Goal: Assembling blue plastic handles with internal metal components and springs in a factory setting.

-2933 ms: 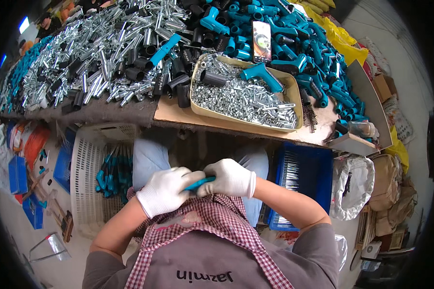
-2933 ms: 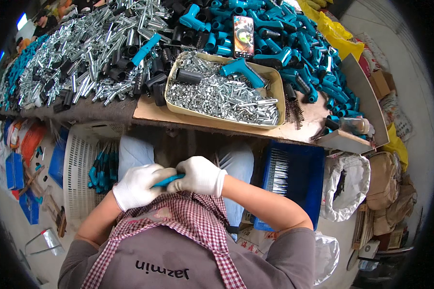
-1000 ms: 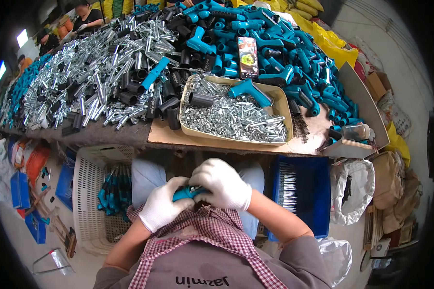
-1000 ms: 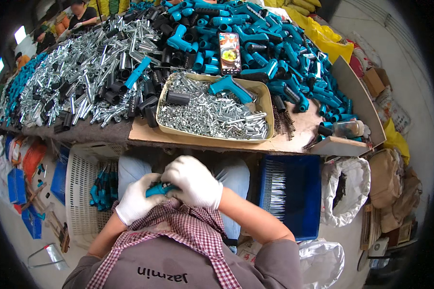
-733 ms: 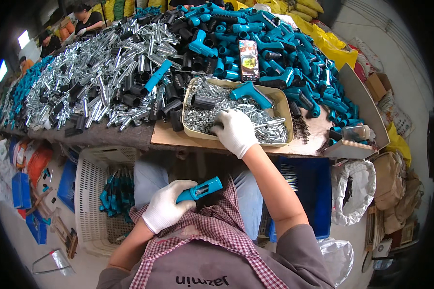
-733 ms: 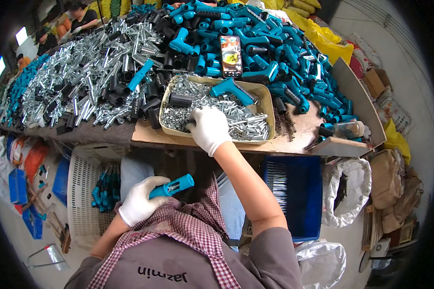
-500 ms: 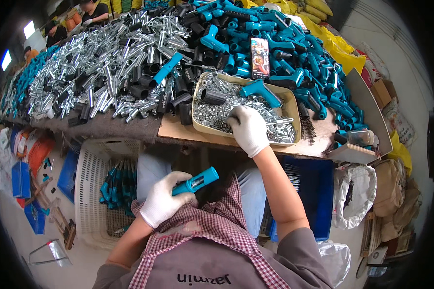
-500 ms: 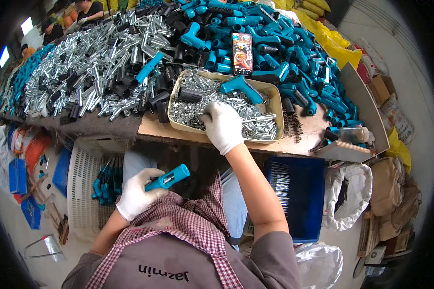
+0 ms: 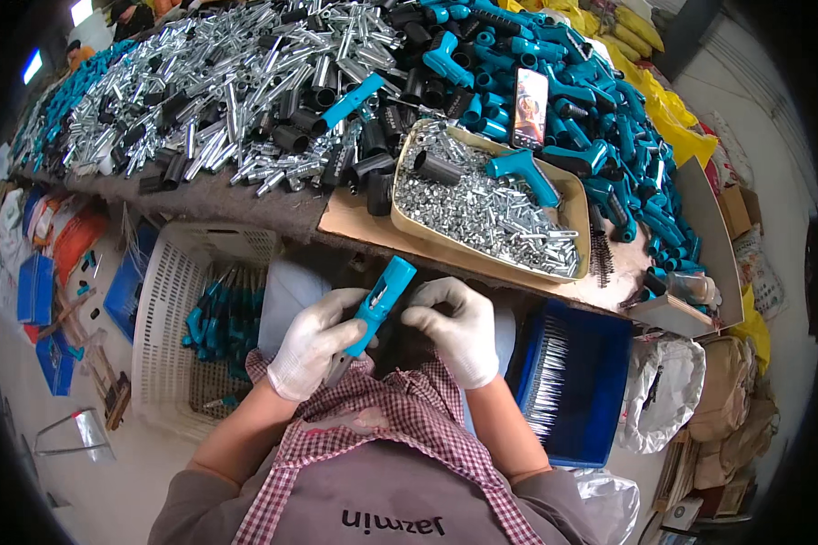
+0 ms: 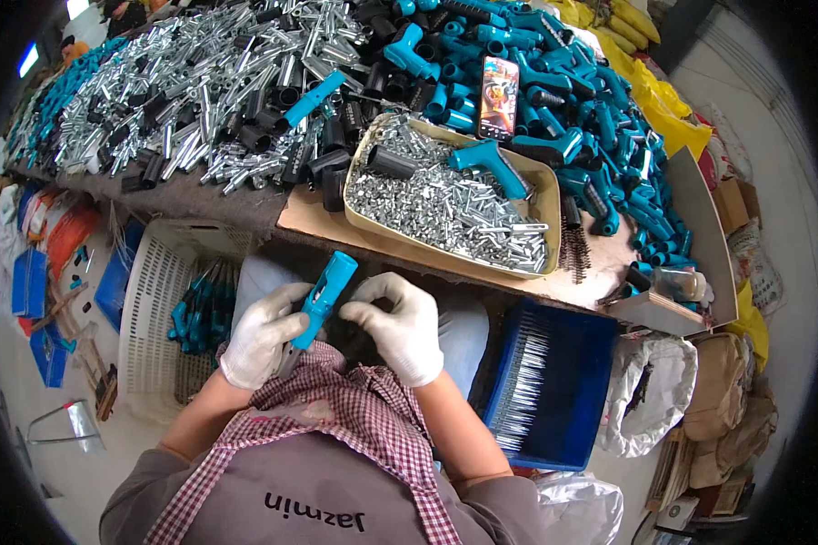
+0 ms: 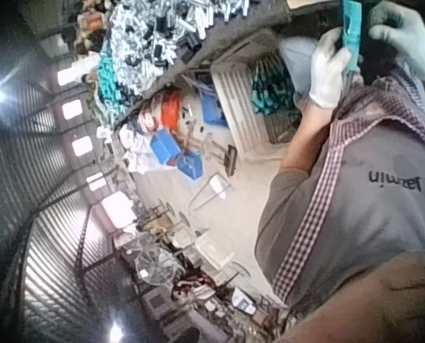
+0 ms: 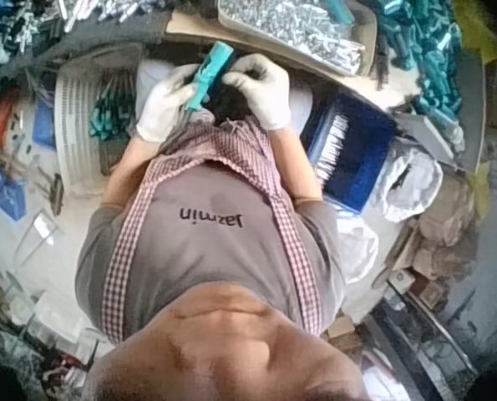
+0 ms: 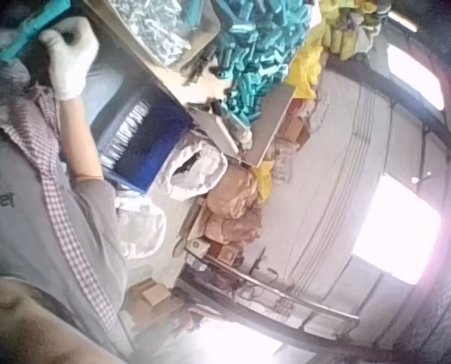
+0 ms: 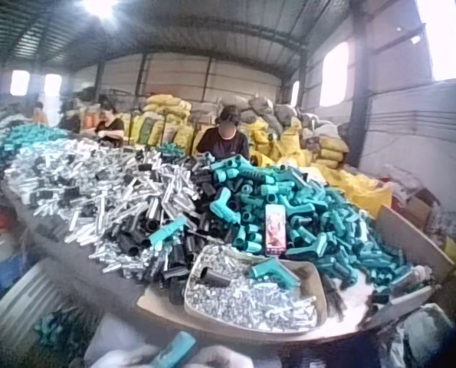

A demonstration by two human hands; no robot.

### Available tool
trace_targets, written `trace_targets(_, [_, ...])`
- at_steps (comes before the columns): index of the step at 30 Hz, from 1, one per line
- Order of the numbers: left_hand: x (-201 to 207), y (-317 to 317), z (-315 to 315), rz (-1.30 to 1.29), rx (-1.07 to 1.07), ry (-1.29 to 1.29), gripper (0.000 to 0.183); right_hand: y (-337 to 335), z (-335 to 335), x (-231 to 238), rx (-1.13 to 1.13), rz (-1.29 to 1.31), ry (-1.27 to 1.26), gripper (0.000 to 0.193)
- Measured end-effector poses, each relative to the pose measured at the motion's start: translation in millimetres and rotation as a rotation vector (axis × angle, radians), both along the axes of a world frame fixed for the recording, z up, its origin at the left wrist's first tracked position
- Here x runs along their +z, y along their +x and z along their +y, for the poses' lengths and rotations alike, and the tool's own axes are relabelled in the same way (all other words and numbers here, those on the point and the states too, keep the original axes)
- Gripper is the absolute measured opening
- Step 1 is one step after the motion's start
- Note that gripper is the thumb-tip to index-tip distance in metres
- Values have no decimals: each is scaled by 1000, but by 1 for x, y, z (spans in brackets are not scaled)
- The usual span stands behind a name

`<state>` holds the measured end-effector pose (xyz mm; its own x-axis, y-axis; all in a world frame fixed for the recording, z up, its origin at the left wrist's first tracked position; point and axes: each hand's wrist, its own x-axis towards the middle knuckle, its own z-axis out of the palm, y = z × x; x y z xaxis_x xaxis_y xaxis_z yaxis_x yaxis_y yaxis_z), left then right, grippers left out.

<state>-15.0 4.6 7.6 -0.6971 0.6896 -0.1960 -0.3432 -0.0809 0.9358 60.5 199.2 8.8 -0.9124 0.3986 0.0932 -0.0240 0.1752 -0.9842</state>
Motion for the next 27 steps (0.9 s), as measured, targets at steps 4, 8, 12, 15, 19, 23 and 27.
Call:
trace_targets(4, [-11,-1,-2,55,48,-1,43,-4,-19,-5,30,-25,95,15])
trace_targets(8, [-25,6,3,352,131,-58,41,-7,-29,-6,-34,-39,228,21])
trace_targets(12, [-23,9,3,396,147,-82,41,-5,-32,-10,-98,-30,146,25])
trace_targets(15, [-17,10,3,399,138,-99,41,-3,-33,-9,-133,-13,161,26])
trace_targets(19, [-19,10,1,464,112,-138,43,-3,-31,-10,-118,-38,145,28])
trace_targets(23, [-14,5,-1,319,30,27,45,-5,-20,-25,-1,-65,-195,35])
trace_targets(27, [-7,4,-8,59,-90,40,42,-14,-19,-12,128,11,-268,45])
